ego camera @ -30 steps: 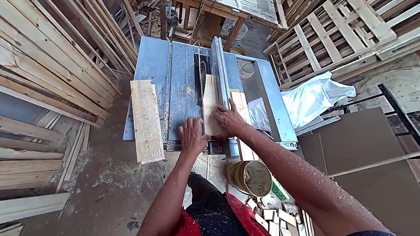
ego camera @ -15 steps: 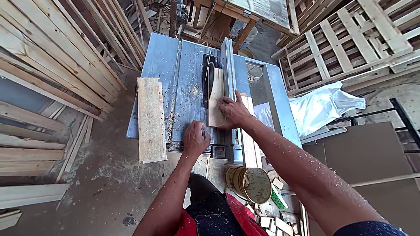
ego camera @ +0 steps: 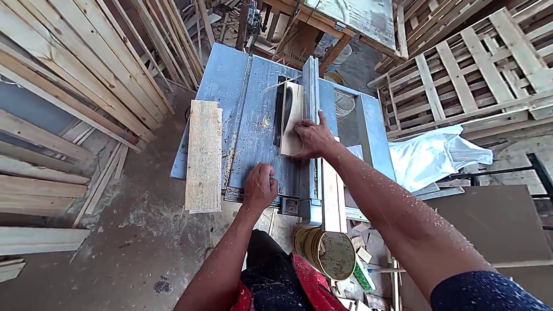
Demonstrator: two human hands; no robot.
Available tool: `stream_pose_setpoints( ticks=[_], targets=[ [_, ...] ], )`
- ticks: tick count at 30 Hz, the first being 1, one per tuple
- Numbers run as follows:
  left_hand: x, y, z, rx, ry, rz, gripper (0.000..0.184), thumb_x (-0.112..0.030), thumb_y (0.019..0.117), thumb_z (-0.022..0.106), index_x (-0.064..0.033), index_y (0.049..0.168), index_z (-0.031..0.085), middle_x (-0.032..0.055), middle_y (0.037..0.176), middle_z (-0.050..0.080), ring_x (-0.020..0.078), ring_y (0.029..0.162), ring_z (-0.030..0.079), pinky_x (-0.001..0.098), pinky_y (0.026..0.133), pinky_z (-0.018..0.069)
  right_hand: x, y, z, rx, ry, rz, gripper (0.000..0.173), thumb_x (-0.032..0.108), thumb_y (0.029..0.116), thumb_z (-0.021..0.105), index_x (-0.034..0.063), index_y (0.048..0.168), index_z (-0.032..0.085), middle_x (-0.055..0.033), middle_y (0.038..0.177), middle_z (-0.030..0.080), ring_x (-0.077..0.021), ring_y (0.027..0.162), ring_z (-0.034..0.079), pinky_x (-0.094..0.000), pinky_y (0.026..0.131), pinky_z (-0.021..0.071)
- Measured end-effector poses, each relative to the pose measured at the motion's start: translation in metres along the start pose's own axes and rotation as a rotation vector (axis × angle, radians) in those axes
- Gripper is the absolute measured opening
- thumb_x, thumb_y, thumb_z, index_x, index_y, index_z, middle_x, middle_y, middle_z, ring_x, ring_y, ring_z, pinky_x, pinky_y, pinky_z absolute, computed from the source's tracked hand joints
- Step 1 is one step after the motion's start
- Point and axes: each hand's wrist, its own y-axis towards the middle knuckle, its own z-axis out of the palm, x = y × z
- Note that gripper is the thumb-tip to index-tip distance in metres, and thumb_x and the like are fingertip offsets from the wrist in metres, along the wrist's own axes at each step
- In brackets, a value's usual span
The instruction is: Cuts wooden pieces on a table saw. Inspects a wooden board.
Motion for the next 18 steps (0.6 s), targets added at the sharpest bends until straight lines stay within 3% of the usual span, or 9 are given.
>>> stream_pose_setpoints(
  ticks=[18],
  targets=[
    [0.002, -0.001, 0.001, -0.008, 0.003, -0.005, 0.007, -0.011, 0.0853, 0.059, -0.0076, 0.09, 0.062, 0.0058, 0.083, 0.06, 0.0204, 0.075, 0.063, 0.0387, 0.069, 0.0561, -0.026, 0.038, -0.004, 0.019, 0.002, 0.011, 0.118, 0.091, 0.0479, 0.068, 0.0115, 0.135, 0.063, -0.0097, 0.133, 0.067, -0.0326, 0.138, 0.051, -0.0726, 0.12, 0.0052]
  ],
)
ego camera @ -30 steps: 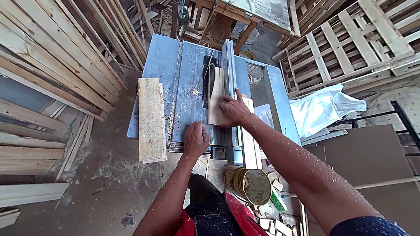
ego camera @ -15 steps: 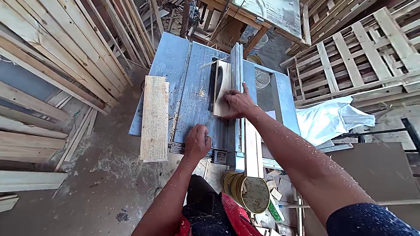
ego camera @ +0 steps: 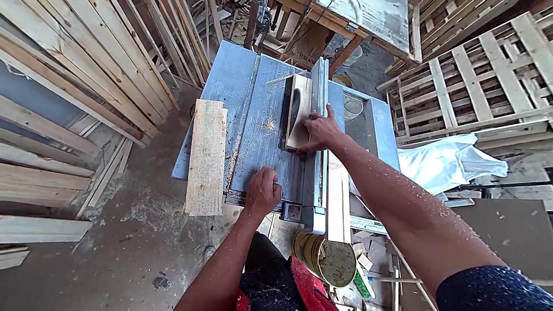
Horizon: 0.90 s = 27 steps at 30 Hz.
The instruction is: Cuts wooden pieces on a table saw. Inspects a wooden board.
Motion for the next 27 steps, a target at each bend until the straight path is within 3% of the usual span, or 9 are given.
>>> stream_pose_setpoints(
  ticks=[8, 12, 15, 18, 21, 23, 24, 25, 27],
  targets=[
    [0.003, 0.0, 0.002, -0.014, 0.007, 0.006, 0.006, -0.013, 0.0849, 0.058, -0.0088, 0.087, 0.062, 0.004, 0.081, 0.059, 0.0191, 0.074, 0.061, 0.0372, 0.068, 0.0554, -0.012, 0.017, -0.005, 0.013, 0.001, -0.016, 0.118, 0.09, 0.0493, 0.069, 0.0122, 0.137, 0.061, -0.011, 0.132, 0.067, -0.0338, 0.138, 0.052, -0.0725, 0.12, 0.0062],
    [0.005, -0.002, 0.004, -0.043, 0.011, 0.017, 0.005, -0.014, 0.0849, 0.06, -0.0101, 0.086, 0.063, 0.003, 0.081, 0.059, 0.018, 0.075, 0.062, 0.0363, 0.068, 0.0564, -0.032, 0.048, -0.014, 0.029, 0.005, 0.02, 0.11, 0.083, 0.0536, 0.073, 0.0138, 0.138, 0.061, -0.01, 0.136, 0.065, -0.0337, 0.142, 0.048, -0.0738, 0.12, 0.006],
    [0.012, -0.004, 0.008, -0.055, -0.017, -0.032, 0.008, -0.014, 0.0872, 0.062, -0.0096, 0.081, 0.064, 0.0024, 0.078, 0.061, 0.0152, 0.074, 0.065, 0.0336, 0.068, 0.0586, -0.055, 0.081, -0.021, 0.04, -0.013, -0.034, 0.104, 0.083, 0.0576, 0.073, 0.0103, 0.131, 0.064, -0.0131, 0.133, 0.066, -0.0357, 0.139, 0.05, -0.0732, 0.119, 0.0111],
    [0.033, 0.0, 0.024, -0.057, -0.054, -0.093, 0.011, -0.015, 0.0862, 0.061, -0.01, 0.077, 0.065, 0.0004, 0.072, 0.062, 0.0104, 0.069, 0.065, 0.0287, 0.065, 0.058, -0.081, 0.116, -0.024, 0.034, -0.031, -0.104, 0.093, 0.077, 0.0644, 0.075, 0.0058, 0.123, 0.067, -0.0175, 0.122, 0.069, -0.0389, 0.131, 0.056, -0.0695, 0.118, 0.0221],
    [0.042, 0.003, 0.027, -0.04, -0.076, -0.134, 0.011, -0.016, 0.0868, 0.06, -0.0096, 0.079, 0.064, 0.001, 0.072, 0.062, 0.0099, 0.067, 0.063, 0.0275, 0.063, 0.0558, -0.098, 0.147, -0.032, 0.003, -0.066, -0.157, 0.073, 0.063, 0.078, 0.072, 0.0021, 0.118, 0.064, -0.0211, 0.107, 0.07, -0.0404, 0.11, 0.066, -0.0638, 0.109, 0.0389],
    [0.045, 0.003, 0.028, -0.05, -0.089, -0.141, 0.01, -0.016, 0.0864, 0.061, -0.0088, 0.08, 0.065, 0.0015, 0.074, 0.063, 0.0099, 0.067, 0.063, 0.0269, 0.063, 0.0557, -0.104, 0.159, -0.043, -0.038, -0.062, -0.123, 0.049, 0.045, 0.0847, 0.071, 0.0022, 0.109, 0.062, -0.0223, 0.091, 0.069, -0.0437, 0.091, 0.069, -0.0641, 0.083, 0.0513],
    [0.045, 0.002, 0.028, -0.062, -0.088, -0.14, 0.01, -0.015, 0.0861, 0.062, -0.0084, 0.08, 0.066, 0.0018, 0.075, 0.065, 0.01, 0.068, 0.064, 0.0267, 0.065, 0.0565, -0.105, 0.162, -0.052, -0.058, -0.035, -0.075, 0.042, 0.036, 0.0873, 0.071, 0.0011, 0.108, 0.061, -0.0254, 0.09, 0.067, -0.048, 0.087, 0.068, -0.0666, 0.073, 0.0515],
    [0.044, 0.001, 0.025, -0.074, -0.076, -0.132, 0.011, -0.015, 0.0863, 0.063, -0.0083, 0.079, 0.066, 0.0021, 0.075, 0.066, 0.0101, 0.07, 0.066, 0.027, 0.066, 0.0577, -0.106, 0.164, -0.062, -0.094, 0.001, -0.029, 0.038, 0.029, 0.089, 0.068, -0.0004, 0.112, 0.061, -0.0293, 0.093, 0.067, -0.0525, 0.09, 0.067, -0.0702, 0.071, 0.0502],
    [0.032, -0.006, 0.012, -0.079, -0.048, -0.086, 0.01, -0.015, 0.0866, 0.064, -0.0088, 0.079, 0.066, 0.0029, 0.079, 0.067, 0.0121, 0.074, 0.068, 0.0293, 0.068, 0.0597, -0.111, 0.156, -0.082, -0.19, 0.09, 0.029, 0.04, 0.023, 0.0926, 0.065, -0.0028, 0.122, 0.06, -0.0352, 0.104, 0.066, -0.0585, 0.099, 0.064, -0.0754, 0.077, 0.0484]
  ],
)
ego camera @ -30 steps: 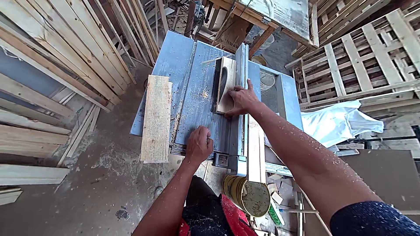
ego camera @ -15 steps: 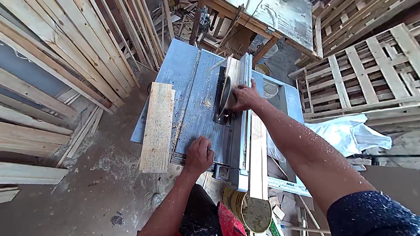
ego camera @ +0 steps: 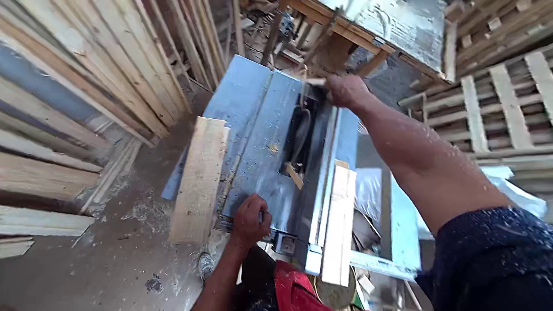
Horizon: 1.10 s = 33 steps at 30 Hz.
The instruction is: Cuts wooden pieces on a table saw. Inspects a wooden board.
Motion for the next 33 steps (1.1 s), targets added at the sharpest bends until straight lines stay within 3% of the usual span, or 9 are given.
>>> stream_pose_setpoints(
  ticks=[4, 9, 11, 17, 20, 22, 26, 30, 33],
  targets=[
    [-0.016, 0.0, -0.01, -0.028, 0.0, 0.064, 0.012, -0.017, 0.0858, 0.064, -0.0058, 0.089, 0.066, 0.0054, 0.086, 0.066, 0.0153, 0.071, 0.065, 0.0341, 0.062, 0.0578, -0.026, -0.059, -0.038, -0.182, 0.064, 0.065, 0.036, 0.017, 0.0913, 0.061, 0.0003, 0.124, 0.06, -0.0283, 0.112, 0.068, -0.0499, 0.106, 0.066, -0.068, 0.087, 0.0504],
    [-0.021, -0.001, -0.021, 0.047, -0.055, 0.025, 0.019, -0.017, 0.0883, 0.066, -0.0042, 0.103, 0.067, 0.0057, 0.088, 0.064, 0.0148, 0.069, 0.062, 0.0348, 0.061, 0.0566, -0.006, -0.258, -0.041, -0.443, 0.2, 0.213, 0.051, 0.015, 0.0967, 0.059, 0.0058, 0.147, 0.051, -0.0235, 0.118, 0.068, -0.0437, 0.106, 0.067, -0.0636, 0.089, 0.0533],
    [-0.031, -0.005, -0.036, 0.123, -0.112, -0.022, 0.023, -0.018, 0.0924, 0.067, -0.0037, 0.111, 0.066, 0.0062, 0.09, 0.065, 0.0151, 0.071, 0.064, 0.0359, 0.064, 0.059, 0.027, -0.351, -0.017, -0.536, 0.213, 0.297, 0.05, 0.011, 0.0952, 0.06, 0.0041, 0.144, 0.053, -0.0239, 0.119, 0.068, -0.0422, 0.104, 0.069, -0.0616, 0.084, 0.0563],
    [-0.039, -0.053, -0.097, 0.119, -0.134, 0.104, 0.02, -0.018, 0.0912, 0.068, -0.0016, 0.102, 0.067, 0.0014, 0.082, 0.065, 0.0082, 0.071, 0.064, 0.0268, 0.066, 0.0595, 0.161, -0.528, 0.104, -0.542, 0.251, 0.245, 0.044, 0.009, 0.0947, 0.062, 0.0037, 0.139, 0.062, -0.0152, 0.147, 0.058, -0.0361, 0.14, 0.052, -0.0515, 0.111, 0.0497],
    [-0.035, -0.076, -0.142, 0.0, 0.059, 0.176, 0.016, -0.018, 0.0888, 0.07, -0.0048, 0.097, 0.072, 0.0029, 0.089, 0.069, 0.012, 0.079, 0.068, 0.0321, 0.073, 0.0614, 0.194, -0.544, 0.121, -0.381, 0.423, 0.166, 0.043, 0.015, 0.0933, 0.065, 0.0146, 0.137, 0.066, -0.0041, 0.15, 0.057, -0.0275, 0.145, 0.047, -0.0504, 0.115, 0.0449],
    [-0.036, -0.073, -0.18, -0.091, 0.259, 0.11, 0.021, -0.024, 0.0898, 0.071, -0.0062, 0.101, 0.072, 0.0089, 0.1, 0.069, 0.0233, 0.094, 0.067, 0.0447, 0.085, 0.0578, 0.201, -0.54, 0.114, -0.415, 0.63, 0.354, 0.057, 0.025, 0.0929, 0.064, 0.0107, 0.147, 0.055, -0.0097, 0.149, 0.056, -0.0311, 0.139, 0.052, -0.0584, 0.111, 0.0459],
    [-0.043, -0.034, -0.215, 0.059, 0.489, -0.327, 0.086, -0.068, 0.0822, 0.073, -0.0078, 0.142, 0.055, 0.0238, 0.148, 0.048, 0.0445, 0.133, 0.049, 0.0654, 0.105, 0.044, 0.186, -0.498, 0.13, -0.398, 1.129, 0.783, 0.078, 0.055, 0.0986, 0.058, 0.0101, 0.158, 0.035, -0.0192, 0.152, 0.051, -0.0368, 0.137, 0.052, -0.0648, 0.11, 0.0436],
    [-0.023, -0.021, -0.203, 0.176, 0.555, -0.497, 0.119, -0.077, 0.0664, 0.08, -0.0106, 0.156, 0.038, 0.0231, 0.155, 0.041, 0.0445, 0.135, 0.05, 0.0667, 0.101, 0.048, 0.195, -0.468, 0.124, -0.251, 1.126, 0.765, 0.085, 0.053, 0.0949, 0.066, 0.0086, 0.159, 0.032, -0.0252, 0.144, 0.056, -0.044, 0.128, 0.058, -0.0707, 0.102, 0.0453],
    [-0.018, -0.019, -0.207, 0.158, 0.513, -0.552, 0.103, -0.062, 0.0717, 0.081, -0.0121, 0.154, 0.043, 0.0205, 0.142, 0.056, 0.0406, 0.121, 0.061, 0.0652, 0.096, 0.0512, 0.197, -0.479, 0.12, -0.267, 1.122, 0.777, 0.09, 0.053, 0.0953, 0.065, 0.0095, 0.162, 0.023, -0.0179, 0.152, 0.052, -0.0374, 0.137, 0.054, -0.0663, 0.108, 0.0442]
  ],
)
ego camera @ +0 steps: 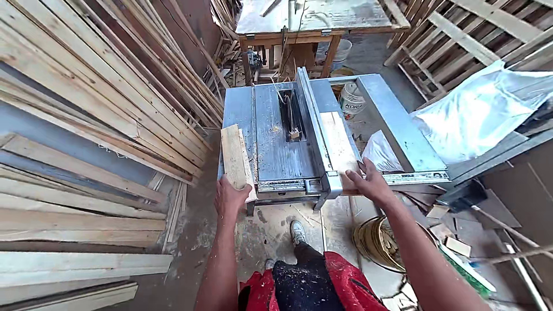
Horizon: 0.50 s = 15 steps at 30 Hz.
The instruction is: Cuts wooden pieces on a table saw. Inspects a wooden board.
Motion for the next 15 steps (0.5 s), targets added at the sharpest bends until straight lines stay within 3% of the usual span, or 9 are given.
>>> stream_pose_setpoints(
  ticks=[2, 3, 5, 7, 8, 10, 12, 15],
  targets=[
    [0.014, 0.0, -0.009, 0.041, -0.299, 0.014, 0.07, -0.038, 0.0919, 0.071, -0.0093, 0.151, 0.046, 0.0193, 0.123, 0.068, 0.0357, 0.105, 0.069, 0.0609, 0.089, 0.0561, 0.001, -0.018, -0.006, -0.097, -0.001, -0.053, 0.082, 0.052, 0.0962, 0.063, 0.01, 0.16, 0.031, -0.015, 0.152, 0.052, -0.0342, 0.14, 0.051, -0.0651, 0.111, 0.0422],
    [0.023, -0.001, -0.015, 0.087, -0.54, 0.011, 0.054, -0.027, 0.1016, 0.057, -0.0086, 0.151, 0.047, 0.0192, 0.117, 0.07, 0.0325, 0.096, 0.071, 0.0551, 0.083, 0.0588, 0.004, -0.029, -0.008, -0.162, -0.001, -0.108, 0.075, 0.049, 0.0969, 0.062, 0.0092, 0.156, 0.04, -0.015, 0.151, 0.053, -0.0335, 0.14, 0.051, -0.0639, 0.111, 0.0422],
    [0.039, -0.012, -0.026, 0.16, -1.056, -0.055, 0.046, -0.027, 0.106, 0.033, -0.0071, 0.144, 0.049, 0.0207, 0.108, 0.071, 0.0328, 0.086, 0.073, 0.0492, 0.072, 0.0621, 0.006, -0.055, -0.006, -0.282, -0.024, -0.268, 0.059, 0.043, 0.0987, 0.058, 0.0076, 0.145, 0.053, -0.0159, 0.145, 0.057, -0.0337, 0.134, 0.054, -0.0603, 0.109, 0.044],
    [0.053, -0.026, -0.034, 0.236, -1.415, -0.051, 0.053, -0.035, 0.1041, 0.026, -0.0031, 0.139, 0.05, 0.0286, 0.115, 0.069, 0.0436, 0.095, 0.072, 0.058, 0.078, 0.0611, 0.011, -0.076, -0.001, -0.354, -0.03, -0.448, 0.047, 0.037, 0.0981, 0.057, 0.0064, 0.133, 0.065, -0.0155, 0.129, 0.066, -0.0324, 0.12, 0.062, -0.0575, 0.102, 0.05],
    [0.063, -0.031, -0.032, 0.288, -1.524, -0.018, 0.057, -0.039, 0.1019, 0.028, -0.0023, 0.14, 0.049, 0.031, 0.12, 0.067, 0.0471, 0.1, 0.07, 0.0619, 0.081, 0.0592, 0.016, -0.086, 0.004, -0.336, 0.011, -0.514, 0.042, 0.035, 0.097, 0.059, 0.0071, 0.128, 0.068, -0.0121, 0.123, 0.068, -0.0286, 0.114, 0.064, -0.0547, 0.099, 0.0529],
    [0.074, -0.041, -0.024, 0.439, -1.715, 0.075, 0.063, -0.046, 0.091, 0.053, -0.0039, 0.138, 0.054, 0.0332, 0.125, 0.064, 0.0501, 0.104, 0.068, 0.0636, 0.082, 0.0576, 0.032, -0.1, 0.021, -0.158, 0.174, -0.532, 0.035, 0.032, 0.0963, 0.062, 0.0105, 0.124, 0.069, -0.0025, 0.116, 0.072, -0.0193, 0.108, 0.069, -0.0471, 0.095, 0.0592],
    [0.069, -0.054, -0.01, 0.632, -1.882, 0.119, 0.071, -0.044, 0.08, 0.072, -0.0044, 0.137, 0.058, 0.0322, 0.128, 0.063, 0.0483, 0.105, 0.068, 0.0618, 0.082, 0.0578, 0.053, -0.104, 0.045, 0.147, 0.401, -0.393, 0.04, 0.028, 0.097, 0.067, 0.0097, 0.132, 0.063, -0.002, 0.116, 0.075, -0.019, 0.104, 0.073, -0.0428, 0.092, 0.0624],
    [0.044, -0.082, 0.017, 0.866, -1.999, 0.133, 0.076, -0.043, 0.0774, 0.073, -0.0032, 0.14, 0.054, 0.0314, 0.136, 0.058, 0.0444, 0.103, 0.068, 0.0546, 0.076, 0.0596, 0.082, -0.092, 0.086, 0.52, 0.558, -0.137, 0.062, 0.037, 0.0974, 0.069, 0.007, 0.148, 0.047, -0.0059, 0.124, 0.072, -0.0194, 0.111, 0.071, -0.0411, 0.096, 0.0595]
  ],
)
